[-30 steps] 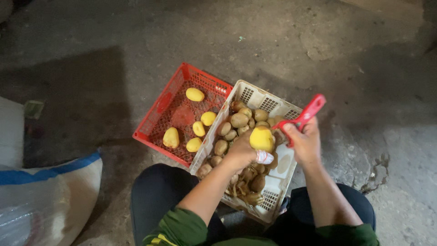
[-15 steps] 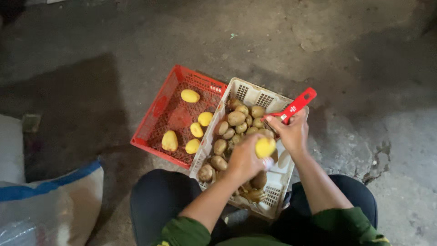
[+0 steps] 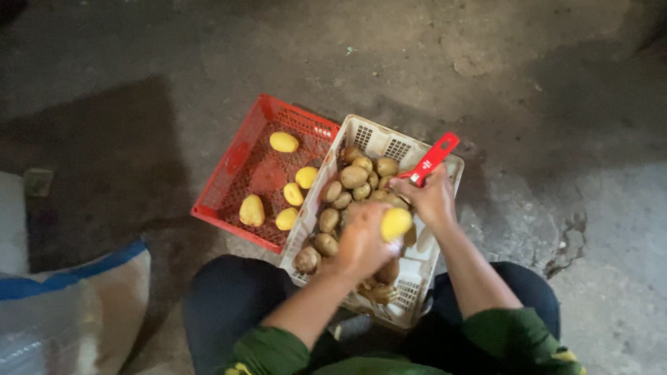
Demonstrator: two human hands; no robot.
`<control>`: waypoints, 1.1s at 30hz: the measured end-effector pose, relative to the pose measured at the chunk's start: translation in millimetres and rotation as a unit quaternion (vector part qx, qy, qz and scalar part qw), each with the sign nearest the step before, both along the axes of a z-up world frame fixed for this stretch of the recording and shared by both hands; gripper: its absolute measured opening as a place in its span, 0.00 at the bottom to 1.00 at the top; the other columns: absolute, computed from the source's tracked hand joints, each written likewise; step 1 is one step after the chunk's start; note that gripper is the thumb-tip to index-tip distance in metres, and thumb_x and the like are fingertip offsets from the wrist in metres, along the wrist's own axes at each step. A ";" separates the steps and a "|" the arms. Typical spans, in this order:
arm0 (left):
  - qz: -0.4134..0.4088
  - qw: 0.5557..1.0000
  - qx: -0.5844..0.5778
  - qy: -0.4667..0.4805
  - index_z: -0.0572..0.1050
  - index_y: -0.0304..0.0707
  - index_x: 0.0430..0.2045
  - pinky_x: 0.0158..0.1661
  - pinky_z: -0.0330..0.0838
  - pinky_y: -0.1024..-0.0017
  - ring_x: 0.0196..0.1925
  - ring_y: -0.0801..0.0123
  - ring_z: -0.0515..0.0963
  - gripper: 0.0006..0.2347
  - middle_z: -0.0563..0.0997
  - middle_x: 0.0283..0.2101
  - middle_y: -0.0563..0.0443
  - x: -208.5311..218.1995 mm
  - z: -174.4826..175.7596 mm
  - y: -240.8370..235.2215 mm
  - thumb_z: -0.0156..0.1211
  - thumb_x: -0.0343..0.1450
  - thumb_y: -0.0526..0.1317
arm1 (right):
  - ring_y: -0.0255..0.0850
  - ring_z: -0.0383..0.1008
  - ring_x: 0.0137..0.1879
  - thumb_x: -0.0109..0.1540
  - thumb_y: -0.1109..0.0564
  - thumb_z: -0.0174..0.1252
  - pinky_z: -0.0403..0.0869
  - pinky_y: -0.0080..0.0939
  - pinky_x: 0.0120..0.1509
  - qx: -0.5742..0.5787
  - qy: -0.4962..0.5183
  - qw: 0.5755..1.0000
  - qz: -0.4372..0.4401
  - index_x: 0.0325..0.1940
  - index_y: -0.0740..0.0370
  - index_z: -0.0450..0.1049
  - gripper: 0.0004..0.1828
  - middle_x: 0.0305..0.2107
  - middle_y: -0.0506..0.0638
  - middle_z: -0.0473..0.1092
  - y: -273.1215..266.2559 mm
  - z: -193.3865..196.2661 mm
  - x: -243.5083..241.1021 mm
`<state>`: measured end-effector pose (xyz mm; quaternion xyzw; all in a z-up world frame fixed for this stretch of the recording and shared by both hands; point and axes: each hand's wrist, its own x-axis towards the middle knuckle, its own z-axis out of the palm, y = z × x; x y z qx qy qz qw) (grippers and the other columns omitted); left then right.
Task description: The person peels potatoes using a red peeler while sitting on the floor, placing peeled potatoes into a red crate. Later, the person stands at a stove and fries a mixture in a pan, using a slotted spoon to remove cooked portions and place them into a container.
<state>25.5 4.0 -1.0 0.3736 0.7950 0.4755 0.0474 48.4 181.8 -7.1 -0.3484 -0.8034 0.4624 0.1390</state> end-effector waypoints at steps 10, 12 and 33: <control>0.019 0.997 -0.042 -0.057 0.68 0.31 0.47 0.55 0.69 0.54 0.52 0.40 0.75 0.27 0.76 0.46 0.32 -8.7 3.3 -0.8 0.76 0.57 0.39 | 0.32 0.74 0.29 0.56 0.57 0.71 0.71 0.34 0.30 -0.202 0.106 0.974 0.013 0.45 0.61 0.68 0.20 0.29 0.46 0.76 -5.1 6.8 8.1; 0.002 0.999 0.013 -0.052 0.70 0.32 0.46 0.53 0.70 0.56 0.51 0.43 0.76 0.28 0.78 0.46 0.34 -4.5 4.0 -1.4 0.79 0.56 0.40 | 0.33 0.72 0.28 0.56 0.56 0.74 0.69 0.35 0.30 -0.117 0.022 0.993 -0.001 0.44 0.63 0.70 0.20 0.28 0.48 0.76 -4.7 3.8 5.2; -0.111 0.699 0.260 -0.657 0.71 0.35 0.59 0.39 0.72 0.73 0.44 0.68 0.79 0.24 0.79 0.47 0.48 -29.0 -34.4 -4.3 0.70 0.67 0.38 | 0.33 0.75 0.32 0.58 0.54 0.73 0.71 0.32 0.32 -0.018 0.068 0.997 -0.034 0.43 0.64 0.74 0.18 0.30 0.49 0.77 12.0 -7.1 1.1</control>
